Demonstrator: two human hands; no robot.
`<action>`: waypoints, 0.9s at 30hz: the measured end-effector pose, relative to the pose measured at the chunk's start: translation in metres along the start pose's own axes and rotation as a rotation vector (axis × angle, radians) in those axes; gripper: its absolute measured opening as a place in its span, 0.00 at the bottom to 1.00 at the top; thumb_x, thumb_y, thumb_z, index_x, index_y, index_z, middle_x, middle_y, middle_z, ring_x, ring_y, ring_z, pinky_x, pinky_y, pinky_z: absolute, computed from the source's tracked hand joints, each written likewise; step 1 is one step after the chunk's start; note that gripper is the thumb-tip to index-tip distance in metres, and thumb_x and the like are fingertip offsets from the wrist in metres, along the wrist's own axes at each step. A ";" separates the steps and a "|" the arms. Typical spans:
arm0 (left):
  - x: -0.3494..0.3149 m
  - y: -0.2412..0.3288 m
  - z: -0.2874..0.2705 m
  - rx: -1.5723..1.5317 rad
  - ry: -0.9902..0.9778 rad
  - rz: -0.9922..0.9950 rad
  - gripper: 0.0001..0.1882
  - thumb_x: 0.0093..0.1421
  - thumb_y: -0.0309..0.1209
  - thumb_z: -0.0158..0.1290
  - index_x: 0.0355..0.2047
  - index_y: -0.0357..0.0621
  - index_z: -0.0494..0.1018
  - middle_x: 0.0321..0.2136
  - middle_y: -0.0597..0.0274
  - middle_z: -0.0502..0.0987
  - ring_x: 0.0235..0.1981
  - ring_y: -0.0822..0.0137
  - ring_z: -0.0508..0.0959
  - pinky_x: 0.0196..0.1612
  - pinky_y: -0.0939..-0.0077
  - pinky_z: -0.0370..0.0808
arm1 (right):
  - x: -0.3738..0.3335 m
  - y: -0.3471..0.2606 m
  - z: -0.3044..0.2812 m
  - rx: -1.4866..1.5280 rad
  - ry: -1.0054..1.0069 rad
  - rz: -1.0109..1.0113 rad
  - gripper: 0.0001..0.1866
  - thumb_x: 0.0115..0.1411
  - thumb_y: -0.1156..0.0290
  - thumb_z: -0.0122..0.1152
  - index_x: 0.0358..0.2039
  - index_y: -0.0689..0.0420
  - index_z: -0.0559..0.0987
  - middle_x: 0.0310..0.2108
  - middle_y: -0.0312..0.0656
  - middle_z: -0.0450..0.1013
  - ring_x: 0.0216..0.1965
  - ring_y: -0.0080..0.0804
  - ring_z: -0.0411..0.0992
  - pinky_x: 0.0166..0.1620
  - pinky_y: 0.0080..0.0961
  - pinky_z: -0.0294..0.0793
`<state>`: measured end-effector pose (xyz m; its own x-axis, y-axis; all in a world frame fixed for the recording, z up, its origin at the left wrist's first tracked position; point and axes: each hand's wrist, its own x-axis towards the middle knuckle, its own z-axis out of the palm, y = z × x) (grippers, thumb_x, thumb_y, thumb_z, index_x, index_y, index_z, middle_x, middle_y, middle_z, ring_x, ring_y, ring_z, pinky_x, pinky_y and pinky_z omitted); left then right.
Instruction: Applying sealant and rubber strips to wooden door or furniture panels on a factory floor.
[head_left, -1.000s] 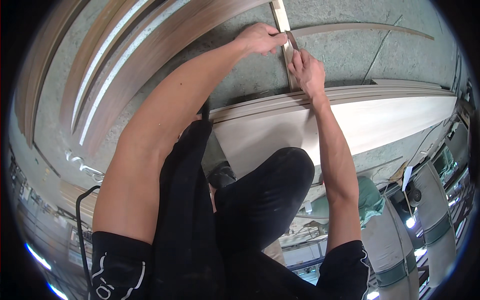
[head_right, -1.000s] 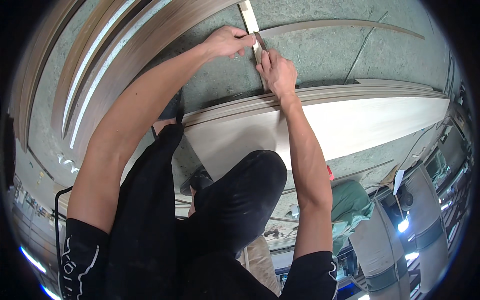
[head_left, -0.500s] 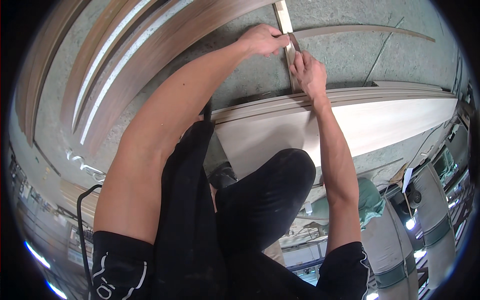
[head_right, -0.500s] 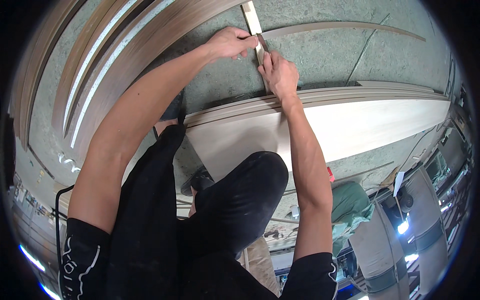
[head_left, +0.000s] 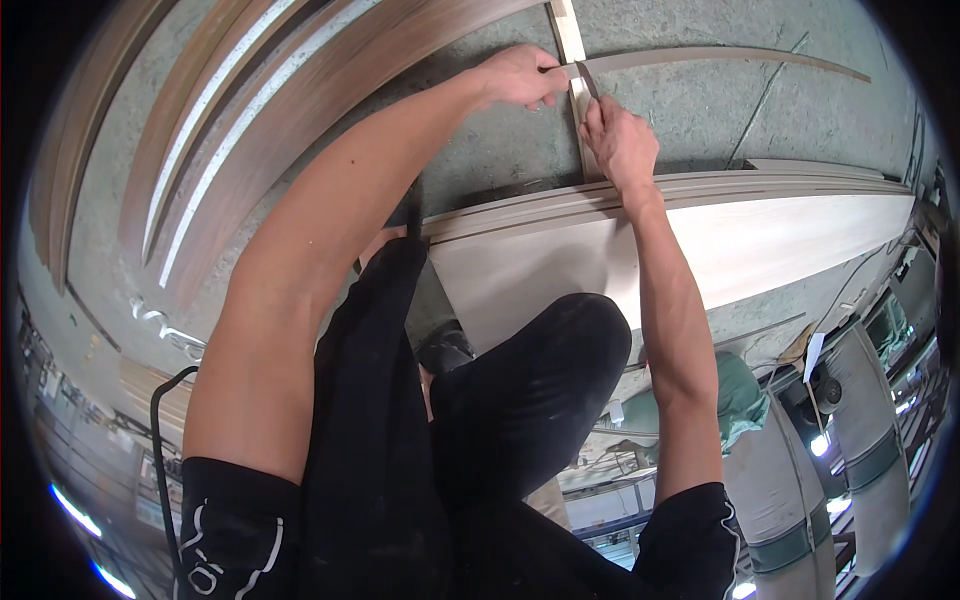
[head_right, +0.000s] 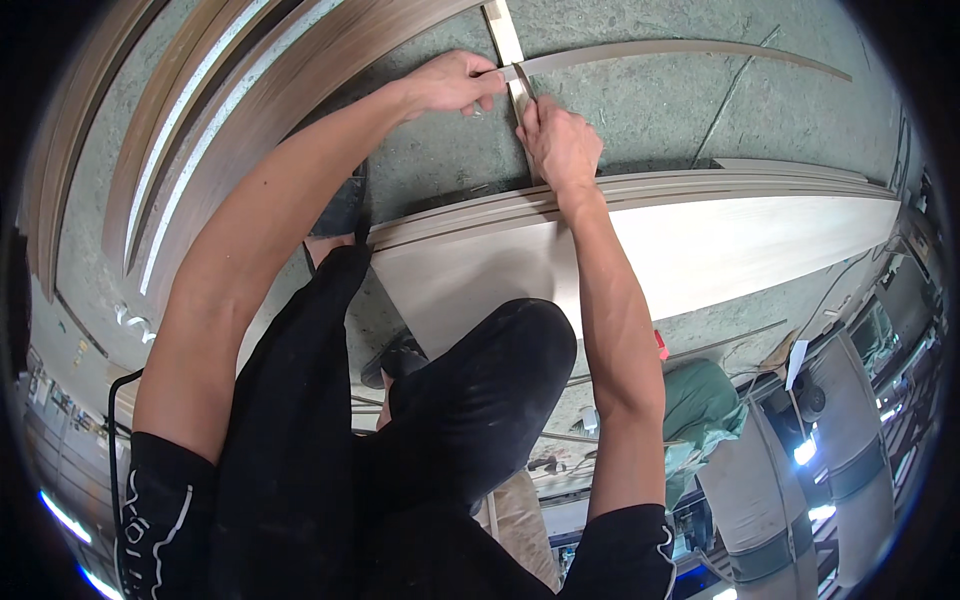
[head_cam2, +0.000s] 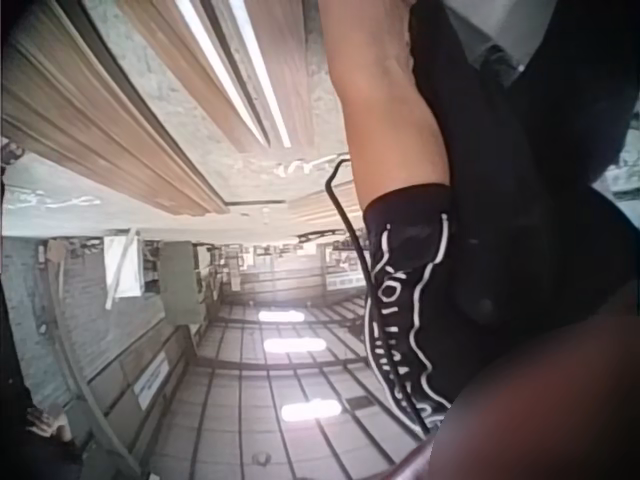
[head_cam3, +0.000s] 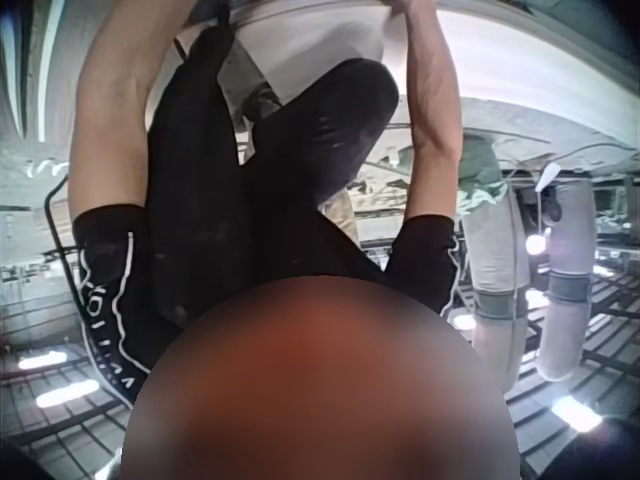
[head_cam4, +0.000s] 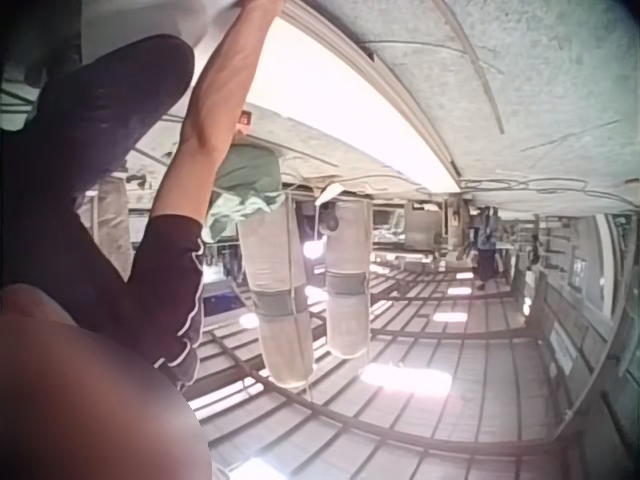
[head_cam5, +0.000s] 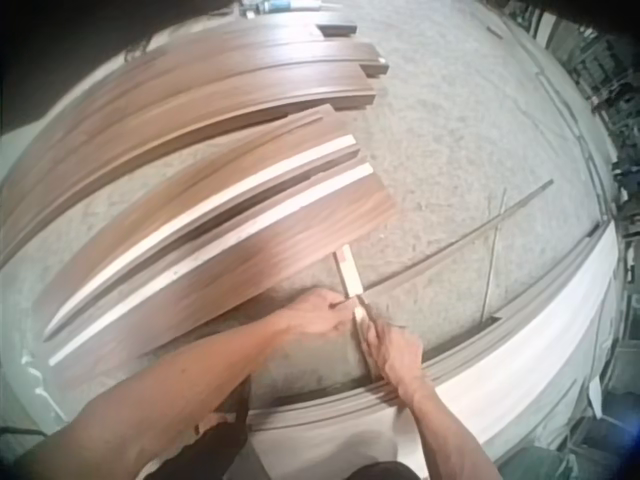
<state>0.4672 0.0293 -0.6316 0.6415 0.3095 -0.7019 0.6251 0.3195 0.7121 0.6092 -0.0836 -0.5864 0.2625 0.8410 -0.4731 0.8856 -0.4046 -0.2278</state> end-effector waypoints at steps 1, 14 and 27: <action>-0.001 0.001 -0.001 0.015 -0.005 -0.011 0.18 0.59 0.45 0.45 0.39 0.46 0.75 0.29 0.64 0.78 0.24 0.71 0.75 0.36 0.72 0.72 | -0.001 -0.001 0.000 -0.035 -0.009 -0.015 0.15 0.59 0.55 0.51 0.29 0.54 0.73 0.24 0.51 0.74 0.30 0.55 0.72 0.34 0.46 0.71; 0.002 -0.001 0.002 0.026 0.001 0.014 0.18 0.62 0.44 0.43 0.37 0.45 0.75 0.23 0.67 0.73 0.24 0.74 0.68 0.30 0.78 0.68 | 0.006 0.009 0.011 -0.009 -0.028 -0.064 0.13 0.55 0.57 0.57 0.30 0.54 0.72 0.24 0.51 0.74 0.30 0.55 0.72 0.34 0.46 0.71; 0.002 -0.006 0.008 -0.003 0.091 -0.020 0.17 0.60 0.45 0.44 0.35 0.46 0.74 0.25 0.67 0.74 0.23 0.73 0.67 0.30 0.75 0.68 | 0.005 0.013 0.009 -0.046 -0.049 -0.079 0.12 0.52 0.60 0.59 0.26 0.56 0.73 0.25 0.50 0.74 0.30 0.54 0.72 0.34 0.44 0.72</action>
<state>0.4688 0.0211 -0.6371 0.5853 0.3834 -0.7144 0.6360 0.3294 0.6978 0.6182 -0.0878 -0.5993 0.1728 0.8506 -0.4965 0.9199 -0.3196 -0.2274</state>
